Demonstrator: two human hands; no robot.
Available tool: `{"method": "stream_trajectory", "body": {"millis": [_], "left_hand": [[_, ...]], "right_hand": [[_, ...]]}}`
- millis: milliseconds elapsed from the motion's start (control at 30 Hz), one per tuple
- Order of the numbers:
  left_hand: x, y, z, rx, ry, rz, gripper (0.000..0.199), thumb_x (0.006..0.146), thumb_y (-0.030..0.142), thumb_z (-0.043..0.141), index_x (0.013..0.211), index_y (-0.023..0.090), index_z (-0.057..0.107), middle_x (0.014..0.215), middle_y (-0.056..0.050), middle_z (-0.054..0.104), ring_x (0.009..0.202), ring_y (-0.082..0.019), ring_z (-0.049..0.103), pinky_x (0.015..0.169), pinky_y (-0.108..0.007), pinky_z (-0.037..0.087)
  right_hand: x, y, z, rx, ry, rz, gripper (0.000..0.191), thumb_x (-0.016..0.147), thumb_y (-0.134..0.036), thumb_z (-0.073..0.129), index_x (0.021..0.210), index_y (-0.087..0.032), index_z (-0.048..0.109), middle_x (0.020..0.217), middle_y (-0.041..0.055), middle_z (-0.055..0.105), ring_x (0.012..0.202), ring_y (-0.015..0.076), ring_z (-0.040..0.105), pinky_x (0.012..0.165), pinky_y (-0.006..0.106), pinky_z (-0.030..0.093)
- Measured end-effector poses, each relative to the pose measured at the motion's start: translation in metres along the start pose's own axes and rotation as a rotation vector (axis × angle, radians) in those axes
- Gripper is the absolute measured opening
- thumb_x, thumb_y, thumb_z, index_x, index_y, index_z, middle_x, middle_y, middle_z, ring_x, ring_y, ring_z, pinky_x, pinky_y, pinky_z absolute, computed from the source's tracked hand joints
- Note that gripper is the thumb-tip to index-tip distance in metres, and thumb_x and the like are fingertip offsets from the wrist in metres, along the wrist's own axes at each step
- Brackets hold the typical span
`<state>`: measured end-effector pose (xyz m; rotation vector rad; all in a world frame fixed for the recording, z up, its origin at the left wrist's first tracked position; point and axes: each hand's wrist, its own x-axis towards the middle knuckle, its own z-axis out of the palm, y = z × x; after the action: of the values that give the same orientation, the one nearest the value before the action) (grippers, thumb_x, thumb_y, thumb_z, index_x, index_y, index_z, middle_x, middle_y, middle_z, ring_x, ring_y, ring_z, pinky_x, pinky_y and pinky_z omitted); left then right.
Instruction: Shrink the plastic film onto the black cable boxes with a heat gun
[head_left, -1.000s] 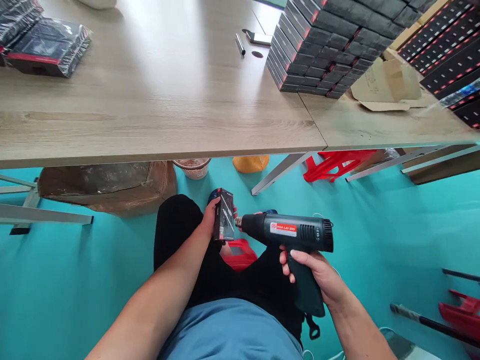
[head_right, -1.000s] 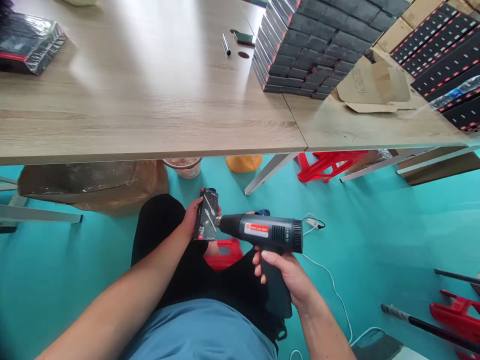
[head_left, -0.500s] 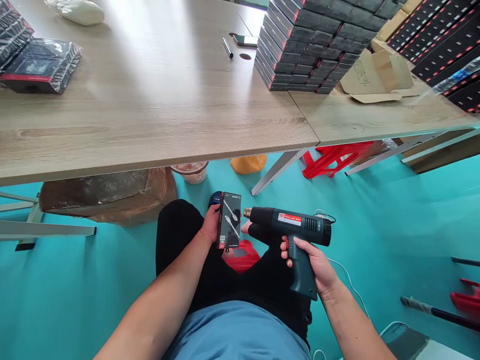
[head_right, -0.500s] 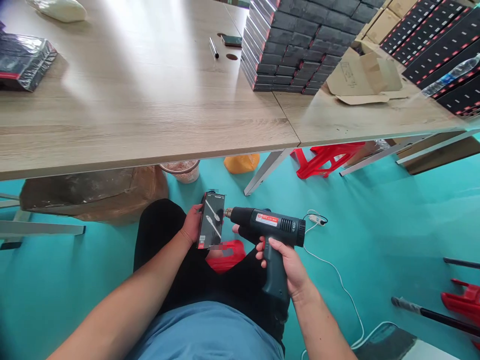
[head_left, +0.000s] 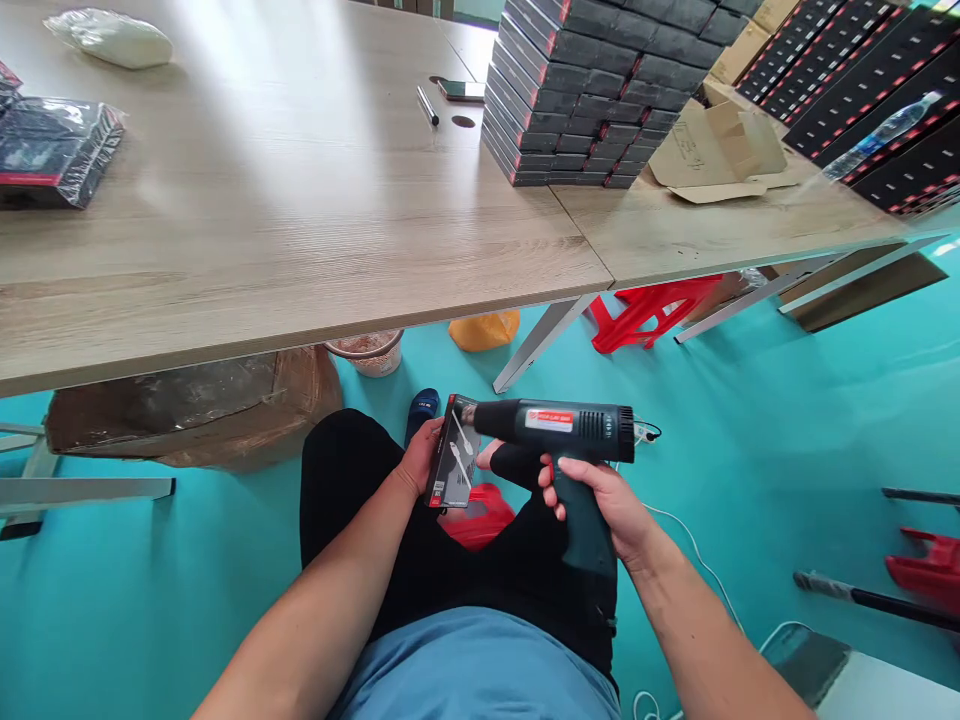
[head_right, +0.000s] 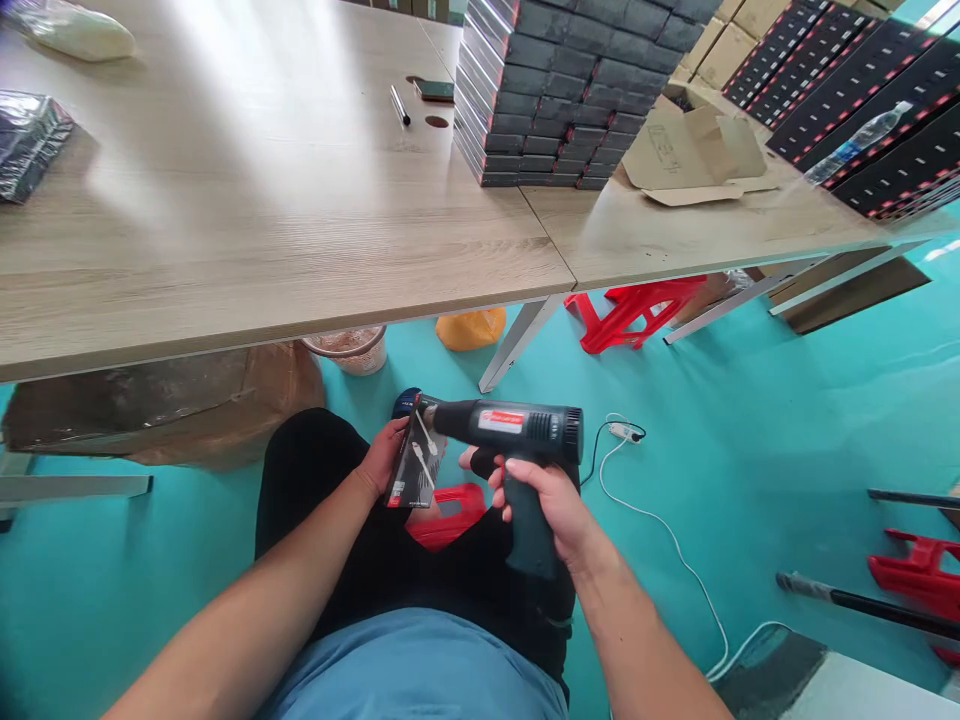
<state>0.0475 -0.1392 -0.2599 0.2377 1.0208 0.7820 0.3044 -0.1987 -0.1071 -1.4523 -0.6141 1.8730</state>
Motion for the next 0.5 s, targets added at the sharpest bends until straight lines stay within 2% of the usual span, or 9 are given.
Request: {"method": "stream_trajectory", "body": {"millis": [100, 167, 267, 400, 433, 500], "left_hand": [[-0.003, 0.005, 0.001, -0.116, -0.025, 0.020, 0.052, 0.086, 0.058, 0.052, 0.106, 0.015, 0.074, 0.096, -0.016, 0.078, 0.100, -0.036, 0.074, 0.086, -0.048, 0.060], [-0.004, 0.007, -0.001, -0.199, -0.031, 0.079, 0.055, 0.088, 0.057, 0.049, 0.110, 0.013, 0.074, 0.103, -0.017, 0.078, 0.106, -0.035, 0.073, 0.092, -0.048, 0.059], [-0.004, 0.008, -0.004, -0.281, -0.050, 0.132, 0.058, 0.090, 0.058, 0.049, 0.116, 0.012, 0.073, 0.110, -0.017, 0.078, 0.111, -0.034, 0.072, 0.098, -0.047, 0.058], [-0.003, 0.009, -0.005, -0.307, -0.074, 0.189, 0.061, 0.090, 0.058, 0.049, 0.124, 0.012, 0.069, 0.119, -0.018, 0.076, 0.119, -0.035, 0.069, 0.102, -0.049, 0.056], [-0.002, 0.008, -0.005, -0.308, -0.075, 0.201, 0.062, 0.090, 0.058, 0.049, 0.126, 0.012, 0.068, 0.121, -0.018, 0.075, 0.120, -0.035, 0.068, 0.103, -0.050, 0.056], [-0.001, 0.008, -0.006, -0.314, -0.086, 0.215, 0.064, 0.090, 0.059, 0.050, 0.129, 0.011, 0.067, 0.122, -0.018, 0.075, 0.121, -0.035, 0.068, 0.104, -0.050, 0.055]], "right_hand": [[-0.011, -0.005, 0.006, -0.308, -0.167, 0.007, 0.032, 0.076, -0.042, 0.083, 0.091, -0.014, 0.077, 0.080, 0.0081, 0.075, 0.064, 0.0195, 0.066, 0.052, 0.029, 0.053], [-0.015, -0.004, 0.008, -0.419, -0.123, -0.043, 0.032, 0.077, -0.045, 0.082, 0.088, -0.015, 0.077, 0.078, 0.0073, 0.074, 0.066, 0.0208, 0.065, 0.054, 0.031, 0.053], [-0.018, 0.002, 0.006, -0.423, -0.009, -0.103, 0.033, 0.081, -0.049, 0.078, 0.091, -0.017, 0.078, 0.083, 0.0073, 0.074, 0.070, 0.0213, 0.065, 0.058, 0.033, 0.055], [-0.022, 0.016, 0.003, -0.426, -0.166, -0.008, 0.035, 0.080, -0.050, 0.079, 0.087, -0.016, 0.078, 0.077, 0.0079, 0.073, 0.066, 0.0217, 0.065, 0.057, 0.033, 0.053], [-0.023, 0.018, 0.003, -0.419, -0.157, -0.016, 0.036, 0.081, -0.051, 0.079, 0.089, -0.016, 0.078, 0.076, 0.0076, 0.073, 0.067, 0.0218, 0.065, 0.058, 0.033, 0.053], [-0.026, 0.021, 0.003, -0.391, -0.049, -0.069, 0.038, 0.082, -0.053, 0.078, 0.093, -0.017, 0.077, 0.079, 0.0073, 0.074, 0.069, 0.0215, 0.065, 0.061, 0.033, 0.054]]}}
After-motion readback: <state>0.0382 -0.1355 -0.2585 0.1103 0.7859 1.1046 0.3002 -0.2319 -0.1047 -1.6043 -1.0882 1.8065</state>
